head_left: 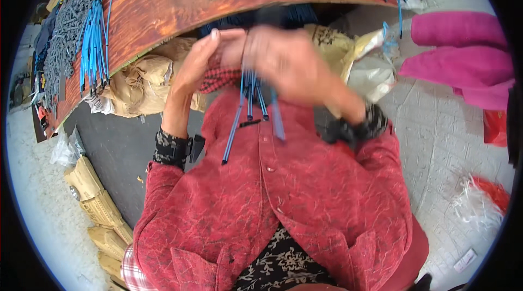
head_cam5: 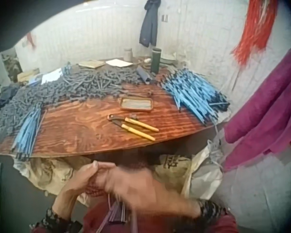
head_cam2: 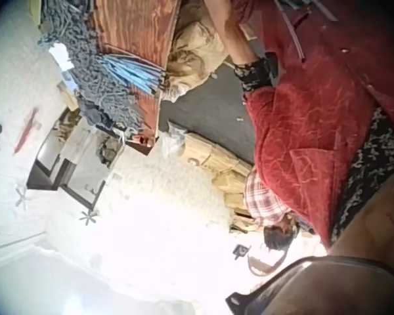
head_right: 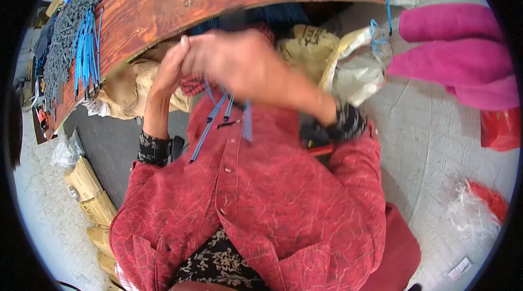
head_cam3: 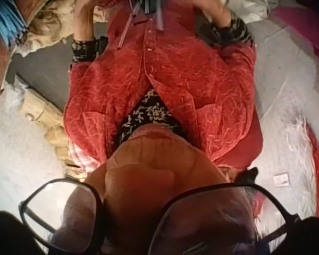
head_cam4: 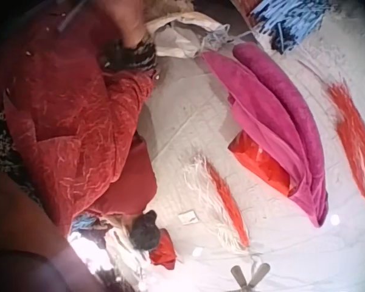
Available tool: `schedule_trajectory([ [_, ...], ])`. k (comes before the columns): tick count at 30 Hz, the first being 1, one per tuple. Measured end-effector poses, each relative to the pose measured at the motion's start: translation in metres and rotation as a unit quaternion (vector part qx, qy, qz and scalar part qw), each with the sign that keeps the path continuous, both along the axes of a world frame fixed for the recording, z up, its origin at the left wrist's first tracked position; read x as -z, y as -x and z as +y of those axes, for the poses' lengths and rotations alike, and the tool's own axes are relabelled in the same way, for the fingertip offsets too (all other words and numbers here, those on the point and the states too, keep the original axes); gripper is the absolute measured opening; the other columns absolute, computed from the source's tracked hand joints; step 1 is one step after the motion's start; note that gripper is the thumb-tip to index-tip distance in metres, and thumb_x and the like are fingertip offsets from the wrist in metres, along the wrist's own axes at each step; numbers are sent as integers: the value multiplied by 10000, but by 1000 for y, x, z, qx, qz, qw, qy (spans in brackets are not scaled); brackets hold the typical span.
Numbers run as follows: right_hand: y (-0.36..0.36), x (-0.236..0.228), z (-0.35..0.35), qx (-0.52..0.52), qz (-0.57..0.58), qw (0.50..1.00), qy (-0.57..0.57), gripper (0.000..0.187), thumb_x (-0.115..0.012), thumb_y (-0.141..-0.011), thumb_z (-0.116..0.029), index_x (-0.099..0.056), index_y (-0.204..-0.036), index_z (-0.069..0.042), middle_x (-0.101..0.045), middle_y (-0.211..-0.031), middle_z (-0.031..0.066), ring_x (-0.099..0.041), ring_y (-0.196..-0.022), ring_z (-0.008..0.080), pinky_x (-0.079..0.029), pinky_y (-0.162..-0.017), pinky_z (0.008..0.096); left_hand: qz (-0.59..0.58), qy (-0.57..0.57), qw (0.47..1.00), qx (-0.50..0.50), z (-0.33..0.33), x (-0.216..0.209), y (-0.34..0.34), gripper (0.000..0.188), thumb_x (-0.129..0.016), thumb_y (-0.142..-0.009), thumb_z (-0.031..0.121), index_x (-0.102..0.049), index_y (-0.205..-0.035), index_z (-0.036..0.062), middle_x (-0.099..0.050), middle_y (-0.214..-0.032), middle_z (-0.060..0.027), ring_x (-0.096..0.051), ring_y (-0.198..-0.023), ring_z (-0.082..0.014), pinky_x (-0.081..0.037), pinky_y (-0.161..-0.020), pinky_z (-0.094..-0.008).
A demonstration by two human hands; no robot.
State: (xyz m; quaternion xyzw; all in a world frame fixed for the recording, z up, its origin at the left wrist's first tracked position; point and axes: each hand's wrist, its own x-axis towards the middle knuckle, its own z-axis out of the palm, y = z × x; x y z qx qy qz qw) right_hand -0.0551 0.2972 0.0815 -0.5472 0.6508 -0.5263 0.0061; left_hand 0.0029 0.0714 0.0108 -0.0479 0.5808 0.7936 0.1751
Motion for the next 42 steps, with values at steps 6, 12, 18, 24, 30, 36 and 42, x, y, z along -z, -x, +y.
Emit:
schedule_trajectory([
  [6,24,23,7,83,-136,986,-54,239,-604,-987,-203,-632,-1068,20,-664,-832,173,-679,-755,243,-516,-720,326,90,-8,995,-38,3,13,4,551,-422,-1079,405,-548,-1305,-81,-619,-1297,-170,-592,-1227,-250,-431,-1090,-399],
  [12,37,25,2,36,-237,970,-27,265,-528,-1035,-190,-702,-1038,10,-726,-957,62,-654,-908,140,-518,-857,297,260,100,948,-156,10,-16,-17,275,-598,-998,198,-698,-1128,-23,-682,-973,-50,-610,-853,-99,-487,-810,-250],
  [18,42,32,-6,-9,-267,964,-14,278,-509,-1044,-196,-698,-1070,8,-722,-1002,66,-662,-960,142,-514,-903,303,281,279,918,-8,39,-33,-18,407,-687,-915,140,-648,-1313,63,-618,-725,11,-502,-583,-57,-409,-528,-252],
  [24,47,24,-2,-46,-300,951,-53,359,-505,-1062,-287,-636,-1156,34,-690,-1134,138,-647,-1081,211,-505,-981,357,281,282,915,73,48,-26,-18,473,-699,-896,122,-617,-1361,108,-628,-708,-16,-503,-550,-87,-419,-521,-273],
  [30,46,26,1,-62,-316,946,-48,347,-498,-1064,-266,-643,-1153,37,-691,-1131,136,-650,-1069,208,-507,-979,364,361,233,892,143,33,-21,-17,275,-670,-941,161,-728,-1200,88,-712,-896,-77,-657,-795,-192,-510,-743,-334],
  [36,46,30,-1,-27,-275,961,-31,291,-513,-1043,-210,-686,-1100,16,-716,-1009,68,-650,-954,136,-523,-895,301,203,185,953,-129,32,-3,-12,194,-742,-899,101,-695,-1057,-1,-654,-905,9,-567,-788,-57,-473,-725,-212],
  [42,47,32,-1,-21,-272,962,-31,278,-516,-1034,-190,-691,-1106,14,-712,-1002,52,-639,-934,121,-513,-882,286,213,208,941,-160,56,-1,-4,254,-768,-875,38,-650,-1099,9,-628,-914,28,-572,-817,-36,-481,-755,-192],
])
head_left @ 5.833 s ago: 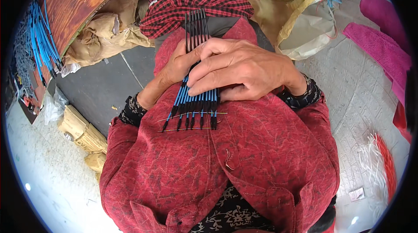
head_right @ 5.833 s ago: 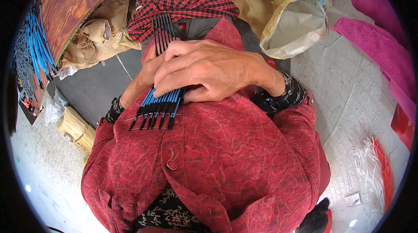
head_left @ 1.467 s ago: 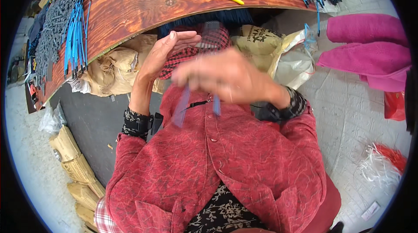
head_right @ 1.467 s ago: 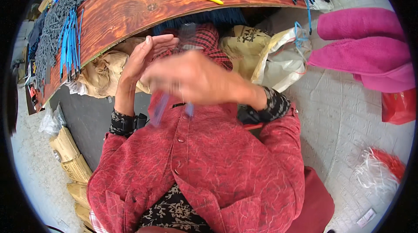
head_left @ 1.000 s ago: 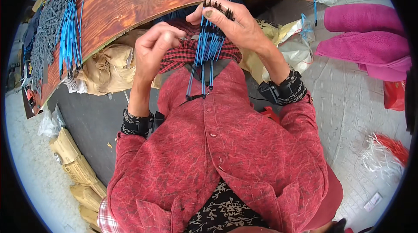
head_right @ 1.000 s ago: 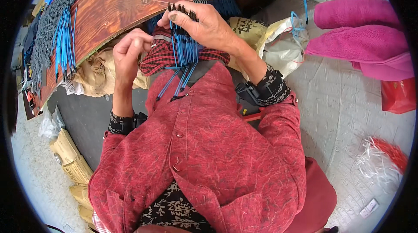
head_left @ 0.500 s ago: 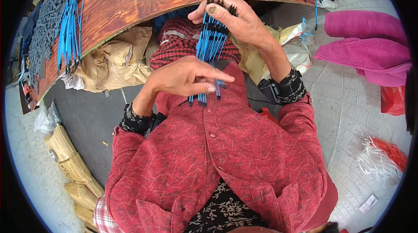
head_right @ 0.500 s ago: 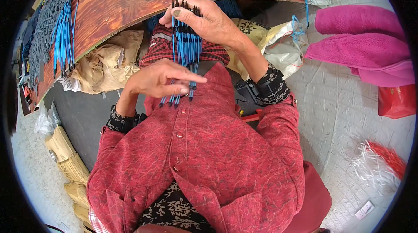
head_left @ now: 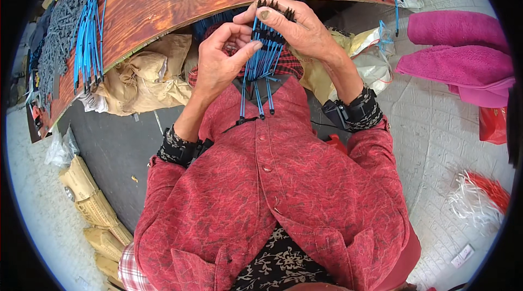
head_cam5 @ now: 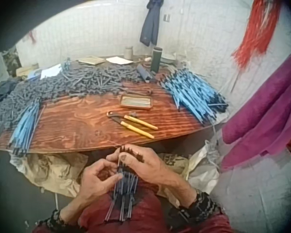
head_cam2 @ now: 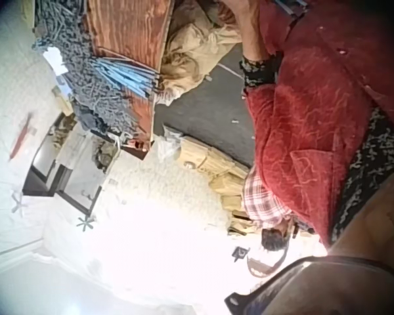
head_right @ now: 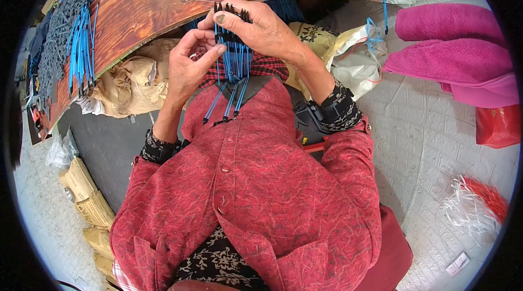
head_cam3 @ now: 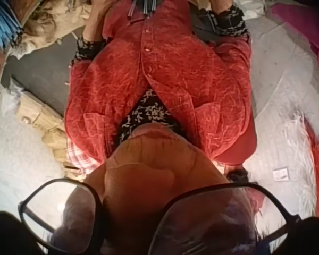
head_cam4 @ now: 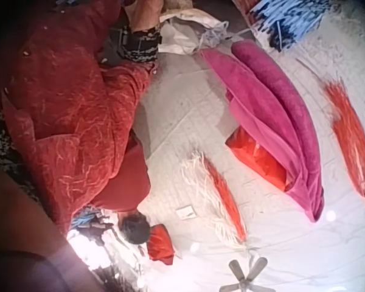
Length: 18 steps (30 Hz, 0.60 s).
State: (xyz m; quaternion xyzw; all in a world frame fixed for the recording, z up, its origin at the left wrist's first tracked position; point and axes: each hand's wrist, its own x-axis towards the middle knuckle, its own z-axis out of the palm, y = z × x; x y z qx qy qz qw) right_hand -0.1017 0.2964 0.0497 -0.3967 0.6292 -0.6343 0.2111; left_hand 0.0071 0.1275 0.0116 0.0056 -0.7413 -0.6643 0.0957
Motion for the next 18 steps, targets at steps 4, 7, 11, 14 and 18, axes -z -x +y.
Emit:
schedule_trajectory([
  [4,-1,2,0,23,-12,1000,17,273,-518,-1034,-189,-694,-1096,10,-711,-992,53,-636,-919,120,-514,-865,287,15,-16,1000,-4,3,7,3,263,-762,-876,23,-646,-1111,3,-631,-921,26,-573,-815,-39,-484,-761,-192],
  [7,-1,3,-1,30,5,999,20,268,-520,-1032,-187,-696,-1091,7,-710,-979,51,-629,-906,114,-512,-846,284,-19,-137,990,14,2,12,4,270,-751,-879,6,-641,-1125,-3,-635,-934,20,-576,-823,-45,-487,-769,-193],
  [11,0,6,-1,29,19,999,9,260,-527,-1026,-184,-696,-1091,3,-711,-966,48,-629,-890,113,-512,-831,283,-29,-168,985,31,1,11,5,251,-737,-881,-14,-641,-1112,5,-628,-936,22,-576,-835,-47,-485,-771,-191],
  [14,0,8,0,30,22,999,-8,263,-536,-1018,-193,-695,-1090,4,-713,-961,53,-634,-887,120,-513,-827,288,-54,-178,981,50,-6,8,7,233,-743,-877,4,-644,-1088,22,-615,-934,31,-573,-847,-47,-475,-775,-198],
  [18,-6,2,-1,46,46,998,-22,275,-548,-1006,-204,-694,-1097,11,-722,-965,71,-652,-890,142,-517,-817,305,-87,-203,972,79,-6,0,6,253,-770,-862,66,-639,-1077,51,-599,-963,46,-568,-889,-52,-461,-821,-230],
])
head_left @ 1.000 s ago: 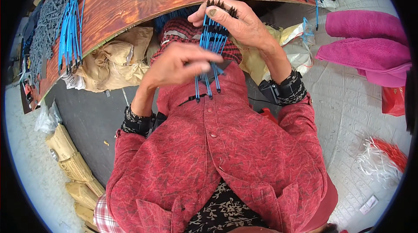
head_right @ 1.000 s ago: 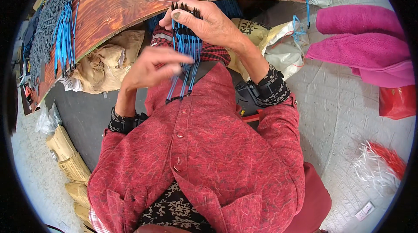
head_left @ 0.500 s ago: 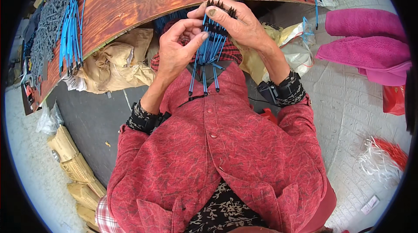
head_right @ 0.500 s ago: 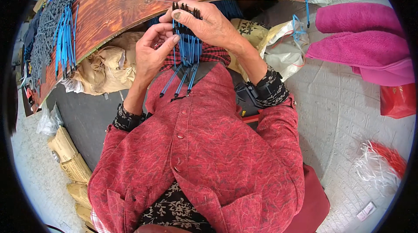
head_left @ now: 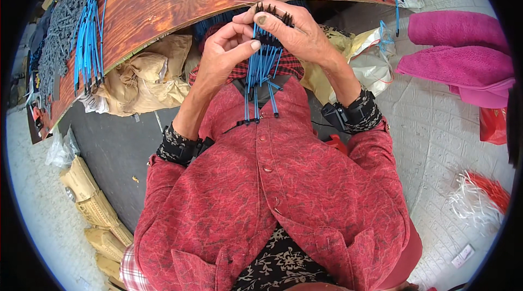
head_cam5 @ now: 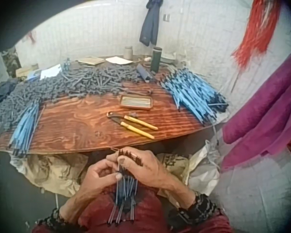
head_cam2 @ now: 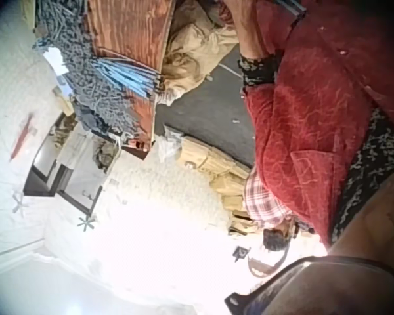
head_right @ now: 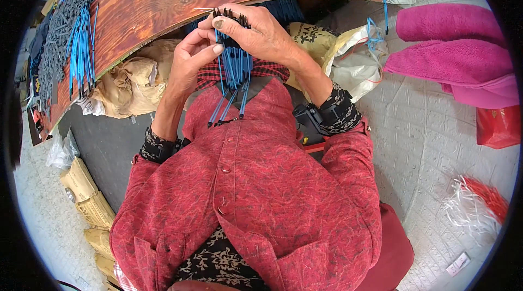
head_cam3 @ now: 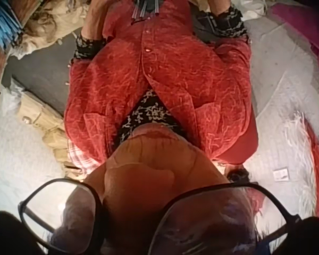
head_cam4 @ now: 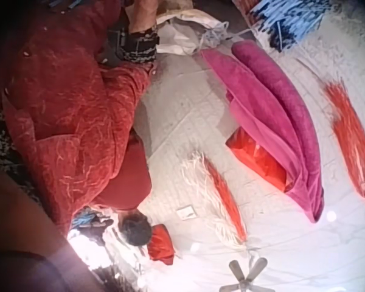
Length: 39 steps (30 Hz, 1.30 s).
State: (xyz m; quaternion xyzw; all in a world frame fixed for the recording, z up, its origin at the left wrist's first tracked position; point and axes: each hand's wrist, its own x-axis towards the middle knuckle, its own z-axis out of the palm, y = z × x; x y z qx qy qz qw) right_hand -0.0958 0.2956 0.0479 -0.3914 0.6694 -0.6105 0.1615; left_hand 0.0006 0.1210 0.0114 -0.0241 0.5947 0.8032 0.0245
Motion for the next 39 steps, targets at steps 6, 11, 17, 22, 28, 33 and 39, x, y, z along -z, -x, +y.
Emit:
schedule_trajectory([
  [6,-4,-6,-1,31,65,997,-35,276,-555,-994,-211,-694,-1116,-6,-716,-932,114,-674,-847,176,-521,-780,319,13,35,999,-29,11,-5,-1,232,-790,-867,133,-610,-994,59,-557,-878,75,-509,-780,-18,-424,-700,-192],
  [11,-6,-4,-3,35,59,997,-46,279,-555,-995,-228,-696,-1102,-11,-710,-911,115,-672,-821,187,-522,-764,316,56,89,991,-86,18,10,3,199,-759,-896,154,-593,-956,62,-543,-820,76,-498,-715,-16,-414,-649,-186],
  [17,1,7,-5,55,24,998,1,272,-556,-998,-224,-698,-1071,-4,-712,-896,82,-646,-807,152,-518,-762,306,82,277,949,-128,19,0,-7,183,-597,-978,52,-565,-1147,-8,-657,-908,-24,-616,-796,-70,-507,-744,-229],
  [22,17,-3,1,-10,-87,993,81,273,-521,-1038,-194,-687,-1034,22,-710,-979,79,-665,-918,144,-529,-858,309,349,421,813,-199,13,-4,-7,153,-661,-820,1,-668,-970,32,-700,-971,-93,-638,-734,-170,-520,-666,-282],
  [28,41,-2,17,-61,-97,991,68,318,-512,-1059,-268,-624,-1119,23,-708,-1074,141,-700,-1007,218,-554,-925,361,238,178,884,360,-15,-23,-28,307,-757,-844,186,-719,-1115,47,-608,-1281,-144,-630,-1110,-310,-498,-961,-419],
  [33,19,21,8,-158,-213,963,54,312,-529,-1051,-264,-615,-1119,28,-702,-1052,140,-683,-1003,212,-544,-918,353,1,-60,927,370,-84,69,-8,497,-736,-907,321,-620,-1254,-15,-670,-1138,-115,-626,-1120,-253,-464,-1020,-377],
  [39,8,23,-5,-175,-169,969,37,319,-551,-1042,-294,-669,-1061,3,-706,-970,46,-637,-938,126,-495,-883,293,-48,0,979,198,-47,55,4,803,-795,-836,434,-465,-1429,4,-579,-1304,-81,-545,-1201,-163,-436,-1033,-333],
])
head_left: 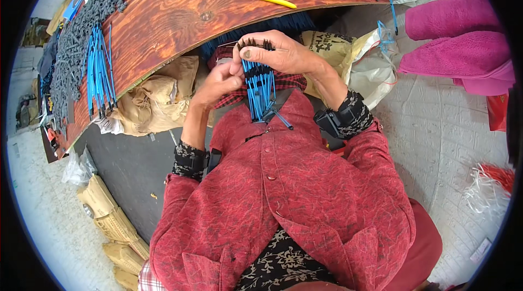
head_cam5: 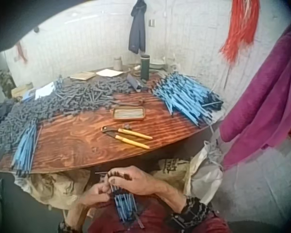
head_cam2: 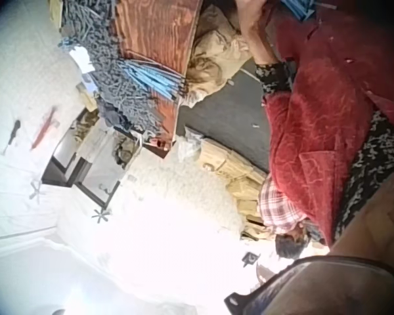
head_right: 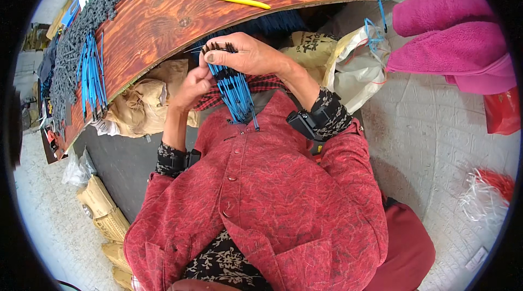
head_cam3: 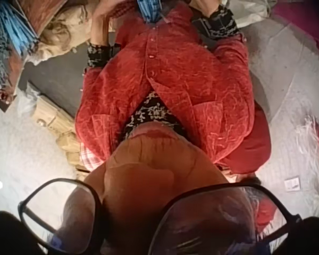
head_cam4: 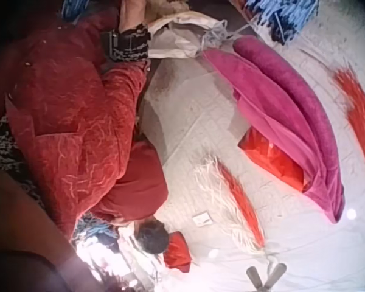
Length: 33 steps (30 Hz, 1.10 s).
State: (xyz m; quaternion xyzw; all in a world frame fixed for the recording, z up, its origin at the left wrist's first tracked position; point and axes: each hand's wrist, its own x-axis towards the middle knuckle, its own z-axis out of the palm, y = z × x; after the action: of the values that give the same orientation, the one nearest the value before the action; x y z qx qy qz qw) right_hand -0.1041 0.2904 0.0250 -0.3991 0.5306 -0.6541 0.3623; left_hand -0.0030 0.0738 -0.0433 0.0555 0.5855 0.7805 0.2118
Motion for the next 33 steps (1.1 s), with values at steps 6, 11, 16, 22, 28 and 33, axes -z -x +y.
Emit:
schedule_trajectory([
  [6,-6,11,-6,40,-12,999,-2,275,-584,-1022,-251,-667,-1086,3,-719,-988,64,-661,-936,127,-524,-872,293,-25,-16,1000,-9,26,12,-10,918,-704,-931,317,-120,-1596,72,-312,-1565,-93,-324,-1441,-215,-297,-1172,-378],
  [11,-15,24,-7,53,-86,994,-35,288,-621,-986,-204,-664,-1164,19,-725,-1017,64,-670,-955,130,-535,-881,293,-15,0,1000,-9,25,7,-18,901,-674,-957,233,-70,-1591,22,-349,-1539,-119,-383,-1389,-201,-336,-1147,-374],
  [16,-16,31,-6,17,-195,981,-6,304,-657,-976,-188,-667,-1209,6,-717,-1061,70,-677,-963,143,-544,-880,301,-67,99,993,7,33,-14,-17,843,-683,-937,147,-136,-1560,-6,-401,-1493,-137,-466,-1309,-196,-412,-1084,-351],
  [22,-22,16,-16,-1,-210,978,-16,305,-652,-983,-224,-666,-1182,7,-723,-1001,68,-684,-847,121,-563,-762,269,-44,164,984,-61,33,-13,-21,753,-735,-882,125,-284,-1472,-4,-570,-1247,-66,-551,-1166,-188,-458,-1016,-343],
  [28,-24,15,-24,6,-141,990,-6,293,-654,-985,-239,-688,-1154,-3,-708,-980,32,-653,-881,90,-535,-801,257,-31,72,996,-52,-17,-45,-17,674,-802,-764,53,-510,-1370,20,-531,-1005,34,-521,-940,-65,-456,-863,-268],
  [33,-21,14,-31,14,-151,988,-13,271,-658,-982,-238,-697,-1136,-19,-734,-984,49,-617,-891,61,-517,-818,256,108,-5,985,-137,-6,-75,-10,816,-760,-885,310,-363,-1530,6,-605,-1223,-78,-569,-974,-115,-478,-915,-294],
])
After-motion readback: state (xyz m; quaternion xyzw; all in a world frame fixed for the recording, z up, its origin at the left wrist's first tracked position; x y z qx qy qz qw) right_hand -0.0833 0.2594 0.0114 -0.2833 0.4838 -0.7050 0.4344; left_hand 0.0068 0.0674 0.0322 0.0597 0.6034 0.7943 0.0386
